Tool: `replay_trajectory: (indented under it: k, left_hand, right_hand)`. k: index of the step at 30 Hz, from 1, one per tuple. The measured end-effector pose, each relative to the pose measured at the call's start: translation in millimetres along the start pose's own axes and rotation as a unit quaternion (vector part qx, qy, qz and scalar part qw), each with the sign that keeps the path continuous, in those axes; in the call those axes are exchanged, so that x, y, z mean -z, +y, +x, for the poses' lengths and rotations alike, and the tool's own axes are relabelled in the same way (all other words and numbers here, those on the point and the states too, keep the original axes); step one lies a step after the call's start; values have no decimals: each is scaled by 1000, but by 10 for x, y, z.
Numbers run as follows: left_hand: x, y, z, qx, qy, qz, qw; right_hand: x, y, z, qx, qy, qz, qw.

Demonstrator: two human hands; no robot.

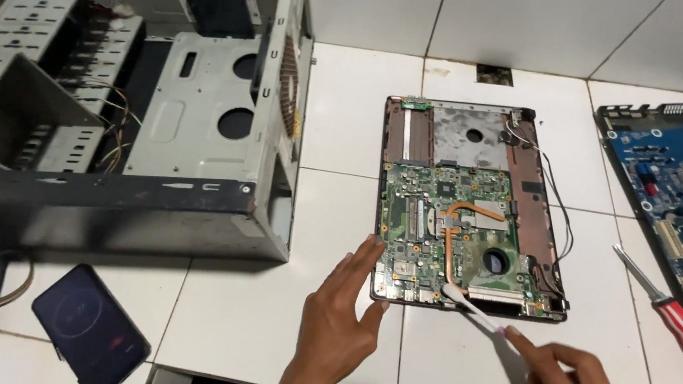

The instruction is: The person uses a white cotton swab to clean the surface of a disassembled laptop motherboard. The person wipes various areas of the green circuit board, including around the copper heat pipes and the central processor area, while the board rests on a white tiled floor.

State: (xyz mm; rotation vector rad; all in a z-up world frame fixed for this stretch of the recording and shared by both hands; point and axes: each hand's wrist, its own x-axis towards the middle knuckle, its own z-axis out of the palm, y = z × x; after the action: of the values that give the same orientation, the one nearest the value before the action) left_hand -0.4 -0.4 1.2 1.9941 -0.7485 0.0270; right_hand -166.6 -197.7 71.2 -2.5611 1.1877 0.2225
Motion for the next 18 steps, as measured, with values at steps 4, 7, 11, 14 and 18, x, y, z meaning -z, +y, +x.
replay_trajectory:
  k: [4,7,11,14,18]
  left_hand:
    - [-33,8,1,10,1,14,1000]
    - [-6,22,0,33,-17,12,999]
    - [20,63,11,43,-19,10,999]
    - [-1,44,-2,46,-17,4,999]
    - [-2,37,-7,39,-15,15,999]
  right_hand:
    - [-939,143,-148,157,243,111,951]
    - [-844,-356,-315,227,282,124,924]
    - [-517,-500,-209,411,409,-100,809]
    - [-727,-291,-245,490,391,-172,760]
    - [-719,-525,-291,211,339,-73,914]
